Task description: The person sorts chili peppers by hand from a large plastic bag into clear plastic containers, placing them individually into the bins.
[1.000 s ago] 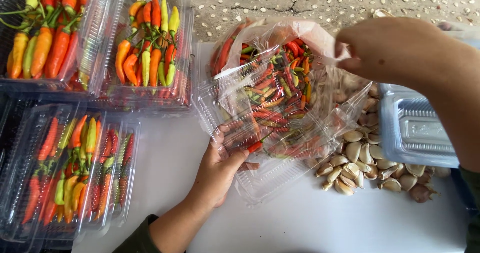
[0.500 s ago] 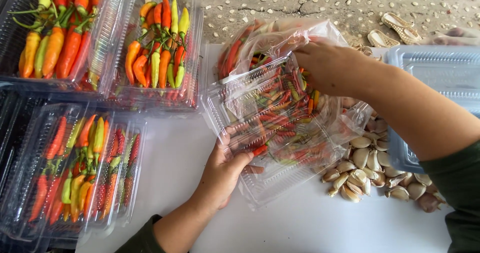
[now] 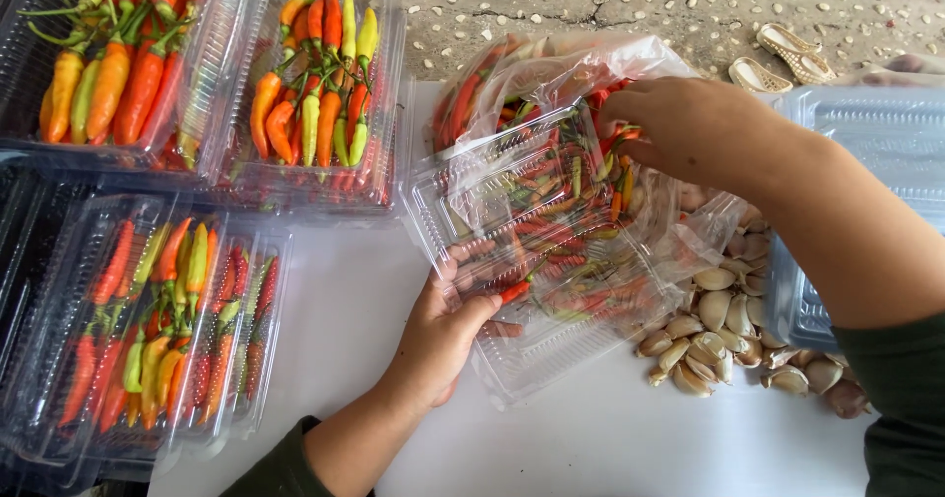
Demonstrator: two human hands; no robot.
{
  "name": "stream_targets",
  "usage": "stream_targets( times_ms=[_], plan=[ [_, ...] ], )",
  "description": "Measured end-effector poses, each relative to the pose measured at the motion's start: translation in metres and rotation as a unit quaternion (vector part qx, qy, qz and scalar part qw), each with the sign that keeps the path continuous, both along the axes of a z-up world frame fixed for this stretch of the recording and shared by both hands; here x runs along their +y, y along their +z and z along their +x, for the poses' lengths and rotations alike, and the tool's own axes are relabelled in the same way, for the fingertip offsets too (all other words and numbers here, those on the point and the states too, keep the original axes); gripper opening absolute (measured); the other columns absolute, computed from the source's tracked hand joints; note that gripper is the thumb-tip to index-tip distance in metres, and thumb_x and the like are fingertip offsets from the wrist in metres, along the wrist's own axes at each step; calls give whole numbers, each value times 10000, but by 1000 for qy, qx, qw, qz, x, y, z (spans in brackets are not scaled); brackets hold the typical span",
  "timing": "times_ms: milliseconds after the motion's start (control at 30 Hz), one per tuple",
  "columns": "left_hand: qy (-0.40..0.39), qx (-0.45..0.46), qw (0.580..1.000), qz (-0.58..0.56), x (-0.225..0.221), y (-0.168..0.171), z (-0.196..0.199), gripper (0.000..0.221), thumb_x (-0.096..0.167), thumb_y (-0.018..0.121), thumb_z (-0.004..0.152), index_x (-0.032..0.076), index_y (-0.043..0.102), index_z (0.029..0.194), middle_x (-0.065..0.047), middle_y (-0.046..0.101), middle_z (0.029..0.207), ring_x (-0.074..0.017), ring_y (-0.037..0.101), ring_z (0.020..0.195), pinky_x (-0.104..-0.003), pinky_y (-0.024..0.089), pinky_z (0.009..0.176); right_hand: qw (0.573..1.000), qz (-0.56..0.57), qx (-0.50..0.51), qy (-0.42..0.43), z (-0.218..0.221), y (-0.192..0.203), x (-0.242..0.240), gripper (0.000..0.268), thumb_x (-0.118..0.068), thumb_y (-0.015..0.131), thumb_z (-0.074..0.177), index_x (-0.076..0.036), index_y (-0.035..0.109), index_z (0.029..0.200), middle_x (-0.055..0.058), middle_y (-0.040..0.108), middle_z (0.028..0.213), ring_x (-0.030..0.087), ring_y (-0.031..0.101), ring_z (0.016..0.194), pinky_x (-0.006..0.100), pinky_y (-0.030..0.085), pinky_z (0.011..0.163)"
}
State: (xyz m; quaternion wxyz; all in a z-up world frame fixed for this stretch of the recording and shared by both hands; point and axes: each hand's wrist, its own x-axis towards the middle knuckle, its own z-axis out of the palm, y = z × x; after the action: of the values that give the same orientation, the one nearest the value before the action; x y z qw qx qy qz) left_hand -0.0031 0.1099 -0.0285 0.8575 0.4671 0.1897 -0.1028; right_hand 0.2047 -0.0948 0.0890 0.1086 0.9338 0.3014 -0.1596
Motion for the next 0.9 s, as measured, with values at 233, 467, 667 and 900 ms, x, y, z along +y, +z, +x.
stream_targets(
  times_ms=[233,467,667,900],
  plan=[
    [-2,11,1000,-1,1,1,0,469,-25,549,896,96,544,1349,-160,718,1288,-274,746,1084,-401,651,667,987,120,-100,-43,-23,31,-19,322,-300,678,946,-180,708,1243,74,756,1134,295,712,1008,482,569,742],
    [3,-5,1000,-16,1,-5,0,487,-22,564,896,86,539,1371,-154,707,1283,-260,719,1123,-416,664,667,972,168,52,-155,-93,59,25,233,-260,683,899,-260,736,1126,-27,816,953,134,774,836,328,627,871],
    [7,-15,999,-30,-1,-4,-2,452,-37,575,905,117,559,1330,-142,729,1288,-237,713,1104,-400,646,694,974,199,101,40,-122,-20,22,238,-349,693,843,-270,688,1067,-25,759,987,240,718,893,432,558,753],
    [19,2,999,-42,-1,5,-2,465,2,644,894,101,574,1343,-137,742,1221,-246,717,1002,-405,636,688,954,267,48,127,-137,-38,30,174,-221,658,859,-169,648,1025,36,589,1021,300,667,738,466,563,577]
  ],
)
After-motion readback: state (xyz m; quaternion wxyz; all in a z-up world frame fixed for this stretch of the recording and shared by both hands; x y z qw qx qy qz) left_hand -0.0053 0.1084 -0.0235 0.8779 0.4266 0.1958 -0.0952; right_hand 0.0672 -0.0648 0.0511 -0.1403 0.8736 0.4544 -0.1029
